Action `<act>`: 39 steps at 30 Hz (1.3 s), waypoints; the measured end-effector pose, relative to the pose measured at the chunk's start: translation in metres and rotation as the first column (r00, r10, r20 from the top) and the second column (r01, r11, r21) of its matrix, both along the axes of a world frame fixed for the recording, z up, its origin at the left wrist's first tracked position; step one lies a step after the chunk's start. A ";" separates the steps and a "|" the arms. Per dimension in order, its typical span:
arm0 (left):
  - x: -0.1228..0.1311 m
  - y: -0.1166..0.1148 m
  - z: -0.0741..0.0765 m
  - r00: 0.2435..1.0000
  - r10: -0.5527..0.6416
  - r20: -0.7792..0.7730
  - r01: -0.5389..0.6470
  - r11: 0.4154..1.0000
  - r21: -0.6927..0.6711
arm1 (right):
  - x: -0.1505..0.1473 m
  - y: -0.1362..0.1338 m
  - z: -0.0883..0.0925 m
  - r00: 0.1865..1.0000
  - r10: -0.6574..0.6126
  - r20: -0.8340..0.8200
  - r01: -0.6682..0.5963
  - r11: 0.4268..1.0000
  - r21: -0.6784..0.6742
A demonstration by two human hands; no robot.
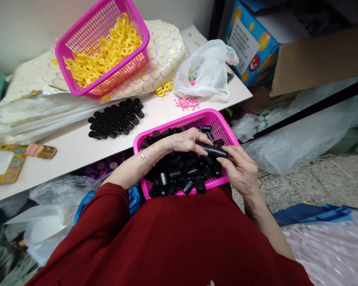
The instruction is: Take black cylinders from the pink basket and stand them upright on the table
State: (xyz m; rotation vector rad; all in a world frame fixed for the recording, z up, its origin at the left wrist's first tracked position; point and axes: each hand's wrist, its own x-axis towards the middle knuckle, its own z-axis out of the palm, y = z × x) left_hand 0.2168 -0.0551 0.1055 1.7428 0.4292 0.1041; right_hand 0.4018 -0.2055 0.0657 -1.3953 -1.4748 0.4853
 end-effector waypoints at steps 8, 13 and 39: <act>-0.010 -0.031 0.013 0.996 -0.076 0.048 0.066 0.981 0.185 | -0.017 0.015 0.000 0.982 0.105 -0.154 -0.143 0.954 -0.263; -0.069 -0.042 0.022 0.904 0.331 0.269 -0.402 0.874 0.274 | 0.002 0.068 0.015 0.904 0.177 0.390 -0.027 0.933 -0.359; -0.268 -0.017 -0.067 -0.547 0.815 0.192 -0.795 -0.577 0.185 | -0.009 0.149 0.016 0.583 0.483 0.653 0.175 0.710 -0.682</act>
